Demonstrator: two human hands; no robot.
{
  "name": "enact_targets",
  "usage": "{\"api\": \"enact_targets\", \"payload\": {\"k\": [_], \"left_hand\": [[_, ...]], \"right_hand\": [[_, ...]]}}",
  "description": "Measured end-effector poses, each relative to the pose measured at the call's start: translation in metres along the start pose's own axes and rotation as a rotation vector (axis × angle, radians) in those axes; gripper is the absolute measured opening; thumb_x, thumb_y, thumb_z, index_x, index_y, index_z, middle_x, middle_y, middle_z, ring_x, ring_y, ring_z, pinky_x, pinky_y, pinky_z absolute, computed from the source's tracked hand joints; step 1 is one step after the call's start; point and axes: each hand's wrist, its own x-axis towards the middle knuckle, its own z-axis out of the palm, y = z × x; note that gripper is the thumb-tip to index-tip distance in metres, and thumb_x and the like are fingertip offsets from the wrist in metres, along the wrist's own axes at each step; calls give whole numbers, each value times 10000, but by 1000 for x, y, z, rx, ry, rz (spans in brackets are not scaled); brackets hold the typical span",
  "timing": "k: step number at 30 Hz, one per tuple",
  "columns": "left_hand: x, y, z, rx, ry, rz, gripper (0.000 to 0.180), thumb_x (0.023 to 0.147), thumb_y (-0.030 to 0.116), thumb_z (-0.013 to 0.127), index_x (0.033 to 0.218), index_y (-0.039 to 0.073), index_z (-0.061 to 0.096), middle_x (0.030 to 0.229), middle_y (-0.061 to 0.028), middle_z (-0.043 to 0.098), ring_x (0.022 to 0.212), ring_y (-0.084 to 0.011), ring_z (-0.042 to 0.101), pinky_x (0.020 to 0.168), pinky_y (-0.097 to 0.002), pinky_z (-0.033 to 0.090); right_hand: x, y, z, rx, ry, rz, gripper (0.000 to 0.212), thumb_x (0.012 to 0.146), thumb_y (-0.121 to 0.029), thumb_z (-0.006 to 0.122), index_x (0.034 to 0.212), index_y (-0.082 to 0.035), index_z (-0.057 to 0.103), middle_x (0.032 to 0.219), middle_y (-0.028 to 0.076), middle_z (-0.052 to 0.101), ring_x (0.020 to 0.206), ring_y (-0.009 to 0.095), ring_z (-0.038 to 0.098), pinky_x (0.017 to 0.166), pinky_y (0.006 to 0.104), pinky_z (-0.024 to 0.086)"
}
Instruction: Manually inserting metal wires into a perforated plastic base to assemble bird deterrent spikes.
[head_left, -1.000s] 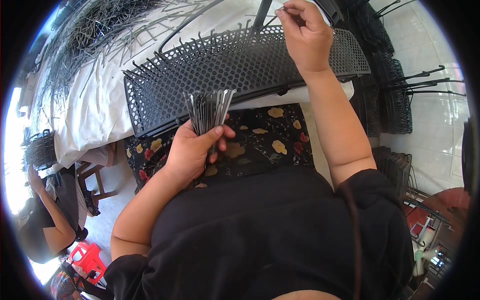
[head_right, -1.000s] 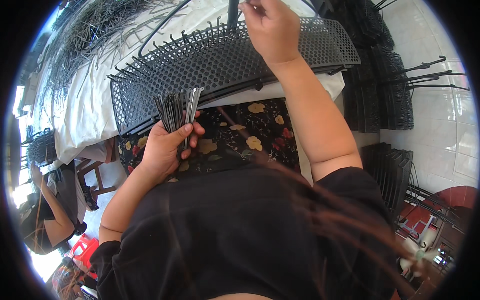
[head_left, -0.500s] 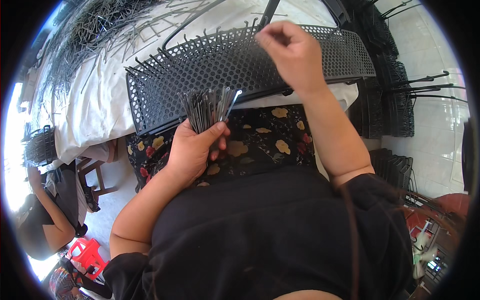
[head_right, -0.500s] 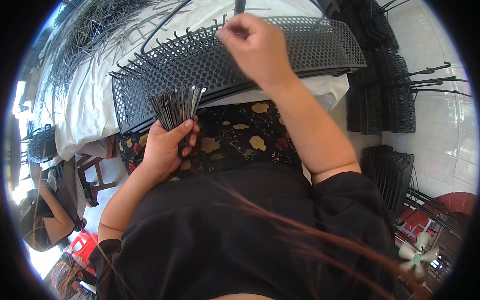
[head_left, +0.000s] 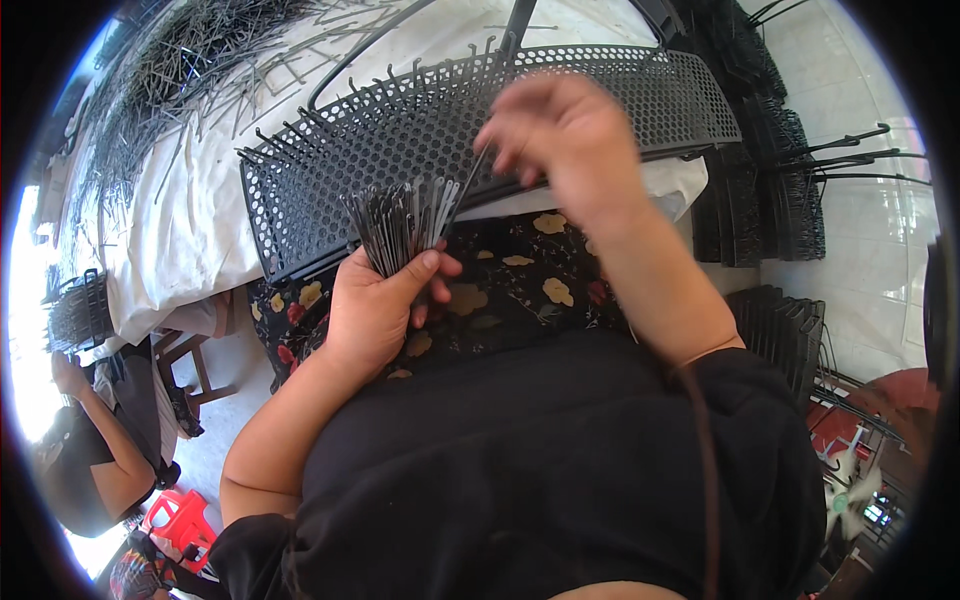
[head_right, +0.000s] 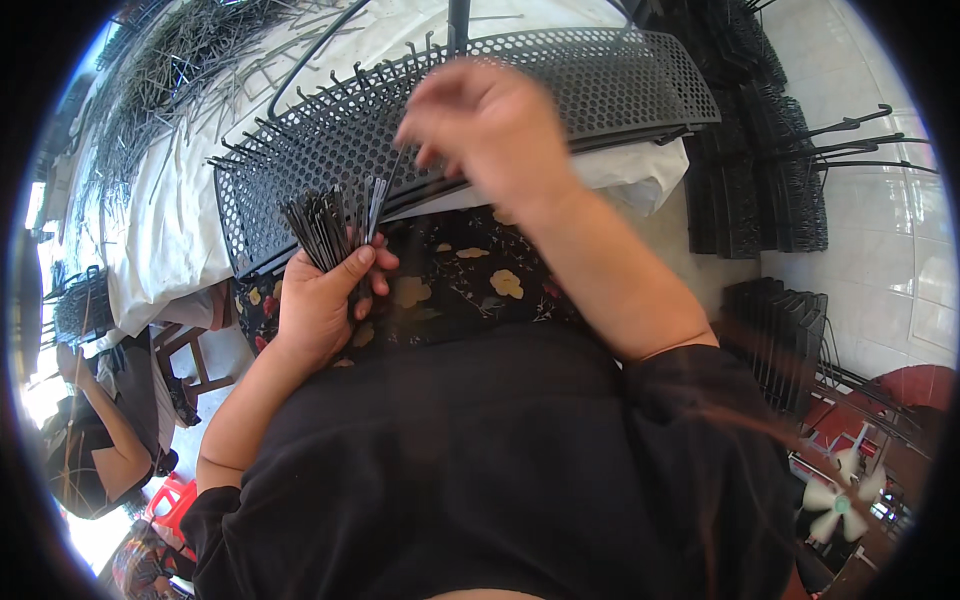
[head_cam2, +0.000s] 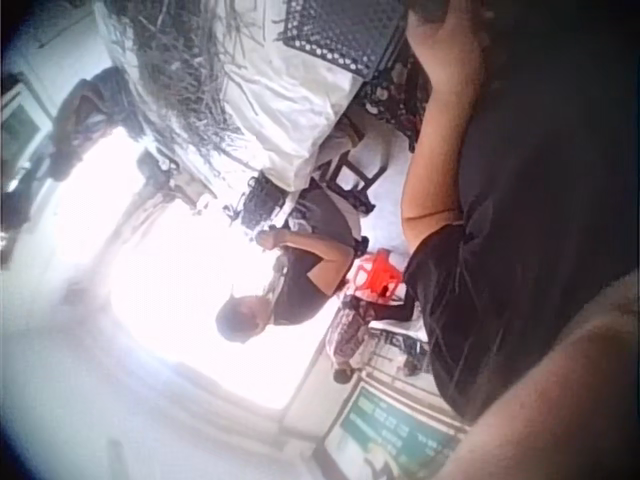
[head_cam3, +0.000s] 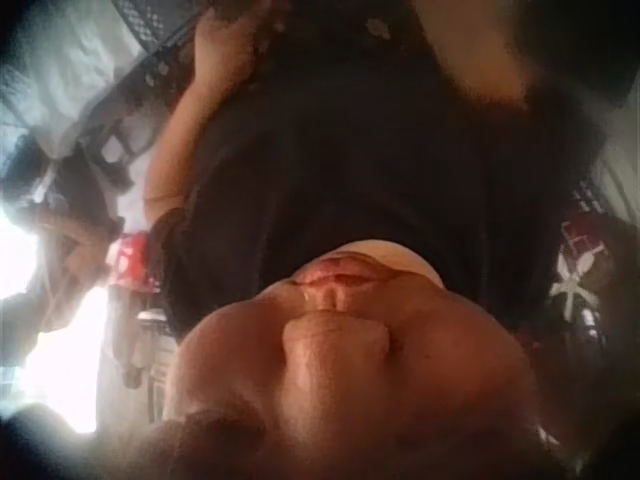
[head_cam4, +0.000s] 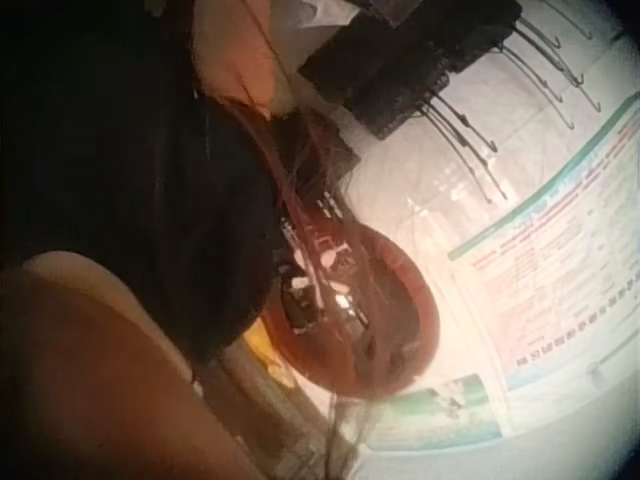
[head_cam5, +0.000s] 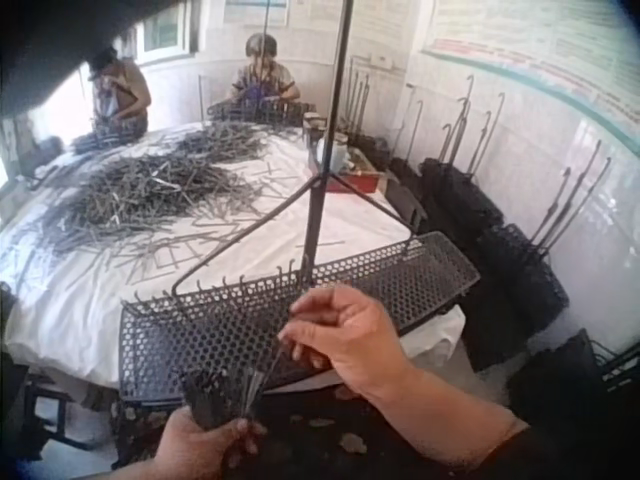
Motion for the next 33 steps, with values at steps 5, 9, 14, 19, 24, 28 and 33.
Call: {"api": "enact_targets", "payload": {"k": [5,9,14,19,24,28,33], "left_hand": [[2,-1,0,21,24,-77,155,943,82,583,1072,-4,583,881,-113,672,648,-101,584,453,-196,405],[2,-2,-2,25,18,-61,152,943,80,582,1069,-5,579,879,-112,671,643,-97,576,452,-196,401],[2,0,0,39,17,-85,133,940,53,573,1055,-13,581,883,-103,681,630,-89,580,455,-200,422],[5,-1,-1,39,10,-93,136,941,58,572,1055,-16,582,877,-100,680,630,-90,580,456,-202,419],[6,0,1,34,18,-98,139,943,61,572,1057,-16,588,873,-99,680,627,-93,580,455,-200,417],[4,-1,-1,-19,8,-46,139,944,67,575,1055,-13,600,867,-97,681,633,-95,586,459,-199,421],[3,0,3,-41,-24,5,139,946,74,578,1051,-11,610,874,-100,685,638,-96,592,465,-196,427]], "right_hand": [[53,-8,-48,-720,516,-752,143,829,-29,710,862,-21,572,746,95,646,675,180,656,602,266,489],[55,-14,-40,-827,476,-924,149,819,-29,717,855,-21,573,732,102,648,665,177,661,591,280,498],[62,-7,-41,-938,413,-841,146,788,-34,720,874,-17,604,767,126,660,707,257,671,625,316,516],[76,-1,-53,-938,295,-912,157,808,-100,696,935,-24,646,800,139,667,757,295,655,651,348,508],[77,7,-61,-1259,219,-882,155,858,-132,663,963,-18,663,805,124,676,734,259,656,615,328,502],[36,6,-21,-642,240,-425,135,822,-146,724,860,-26,675,787,54,699,638,100,618,555,200,461],[-10,10,16,-157,-222,128,149,819,-123,738,886,-4,680,762,23,672,641,59,587,559,211,468]]}}
